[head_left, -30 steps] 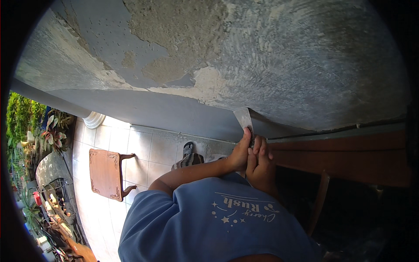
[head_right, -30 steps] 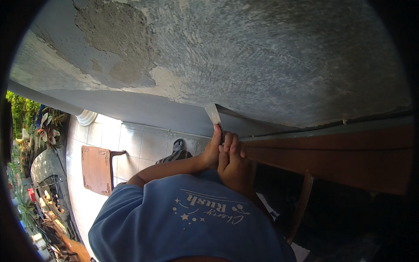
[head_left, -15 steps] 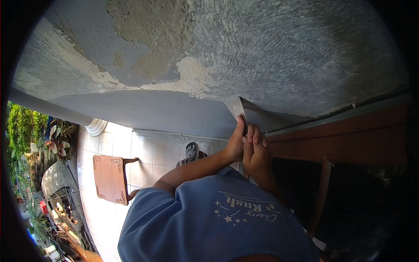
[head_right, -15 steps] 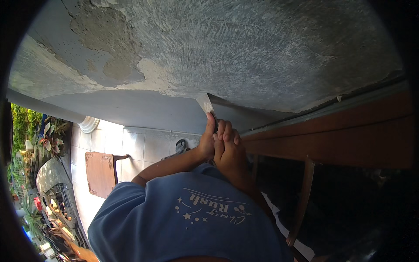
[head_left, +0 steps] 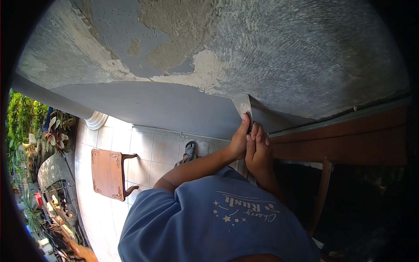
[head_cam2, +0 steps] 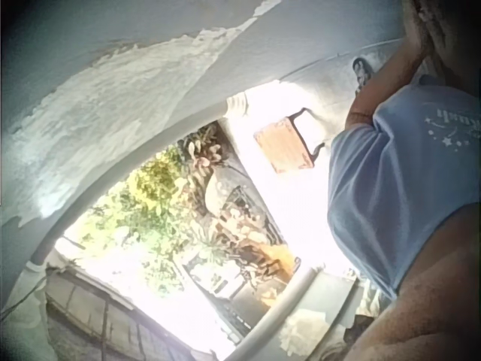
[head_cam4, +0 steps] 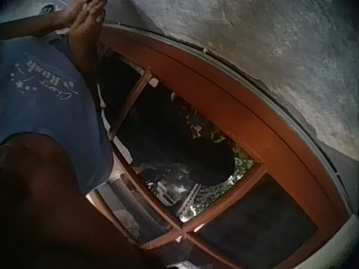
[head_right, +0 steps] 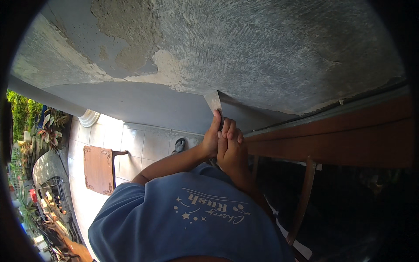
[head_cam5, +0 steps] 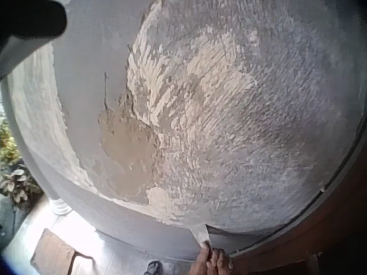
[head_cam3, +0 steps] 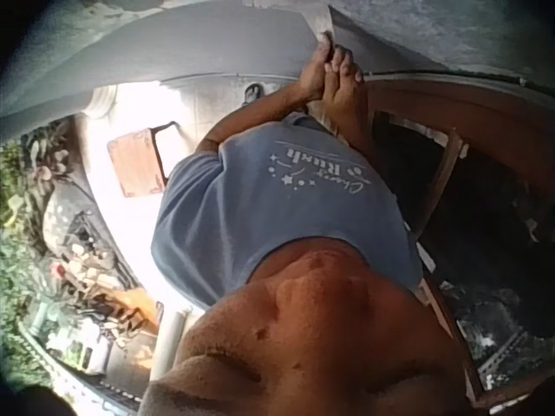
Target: The person scrapes old paint or surface imperfections from an exterior wall using a putty knife scraper.
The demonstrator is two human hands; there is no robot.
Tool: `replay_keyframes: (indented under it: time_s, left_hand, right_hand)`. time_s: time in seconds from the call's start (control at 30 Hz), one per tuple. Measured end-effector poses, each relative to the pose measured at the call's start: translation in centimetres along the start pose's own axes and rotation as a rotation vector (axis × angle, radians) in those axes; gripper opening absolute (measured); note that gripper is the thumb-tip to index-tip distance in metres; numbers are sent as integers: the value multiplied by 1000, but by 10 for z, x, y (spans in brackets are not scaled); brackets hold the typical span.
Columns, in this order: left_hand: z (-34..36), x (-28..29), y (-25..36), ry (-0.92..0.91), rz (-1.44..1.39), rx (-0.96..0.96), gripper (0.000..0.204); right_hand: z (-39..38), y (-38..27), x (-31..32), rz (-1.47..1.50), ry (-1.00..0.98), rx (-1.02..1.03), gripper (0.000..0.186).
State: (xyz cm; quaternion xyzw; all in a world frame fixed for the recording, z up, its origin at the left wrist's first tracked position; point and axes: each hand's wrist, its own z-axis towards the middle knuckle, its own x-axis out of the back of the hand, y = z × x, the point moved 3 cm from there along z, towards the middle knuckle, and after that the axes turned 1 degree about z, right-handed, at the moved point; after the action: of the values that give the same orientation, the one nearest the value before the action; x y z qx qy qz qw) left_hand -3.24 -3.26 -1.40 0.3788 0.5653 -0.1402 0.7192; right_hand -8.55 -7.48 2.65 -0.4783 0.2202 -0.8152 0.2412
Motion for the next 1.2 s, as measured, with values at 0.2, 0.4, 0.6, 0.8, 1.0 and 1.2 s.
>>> replay_keyframes:
  time_s: [0.2,0.4,0.6,0.8,1.0,1.2]
  left_hand:
    - [-4,-2,3,-63,-36,-4,59]
    - [-8,7,6,-160,-141,-7,59]
    - [-1,7,5,23,25,25,58]
    - [-1,1,0,-60,-59,-21,58]
    - [-6,9,3,-99,-127,-14,58]
    - [3,11,1,99,79,-25,58]
  right_hand:
    - [-5,-8,0,-26,-17,-51,19]
    - [0,-25,-4,-57,-135,-103,19]
    - [1,-5,-5,57,-46,-90,20]
    - [-2,-2,-1,54,-12,-46,20]
    - [3,-18,-7,-24,-44,-83,17]
    - [0,8,-9,126,24,-35,18]
